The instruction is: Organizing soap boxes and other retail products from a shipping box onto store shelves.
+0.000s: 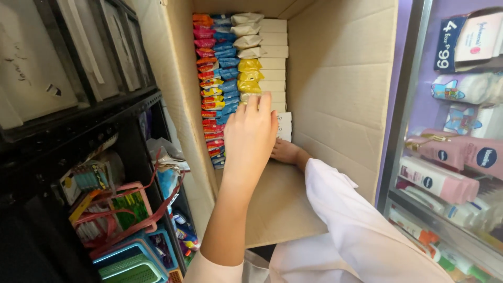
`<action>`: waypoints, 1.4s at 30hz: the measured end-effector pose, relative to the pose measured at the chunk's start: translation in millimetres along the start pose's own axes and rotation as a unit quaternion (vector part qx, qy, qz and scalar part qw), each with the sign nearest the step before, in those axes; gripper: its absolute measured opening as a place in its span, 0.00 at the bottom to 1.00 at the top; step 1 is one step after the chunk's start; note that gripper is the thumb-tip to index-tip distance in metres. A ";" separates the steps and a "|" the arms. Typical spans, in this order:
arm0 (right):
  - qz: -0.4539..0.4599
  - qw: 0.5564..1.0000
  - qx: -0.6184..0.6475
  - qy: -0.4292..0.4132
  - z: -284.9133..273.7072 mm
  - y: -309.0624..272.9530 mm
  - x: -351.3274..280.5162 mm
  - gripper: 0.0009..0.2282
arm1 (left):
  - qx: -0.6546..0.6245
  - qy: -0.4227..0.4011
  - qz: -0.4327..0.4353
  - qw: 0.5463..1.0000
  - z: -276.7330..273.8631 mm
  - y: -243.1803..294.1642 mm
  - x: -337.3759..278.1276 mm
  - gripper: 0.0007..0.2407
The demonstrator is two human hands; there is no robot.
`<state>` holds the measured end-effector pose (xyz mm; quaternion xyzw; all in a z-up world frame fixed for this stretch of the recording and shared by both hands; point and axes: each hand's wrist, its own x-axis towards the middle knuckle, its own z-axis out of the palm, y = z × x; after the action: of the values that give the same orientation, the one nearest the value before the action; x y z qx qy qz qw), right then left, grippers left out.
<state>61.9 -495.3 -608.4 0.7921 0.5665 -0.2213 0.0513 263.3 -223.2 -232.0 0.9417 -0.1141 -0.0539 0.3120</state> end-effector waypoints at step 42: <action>0.210 0.920 0.247 -0.220 -142.1 78.4 46.1 0.09 | -0.098 0.057 -0.019 0.993 -38.9 6.8 -14.5 0.10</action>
<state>187.7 -435.4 -513.1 0.8115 0.2893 -0.5071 0.0231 254.7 -202.5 -196.4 0.9102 -0.0722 -0.0171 0.4075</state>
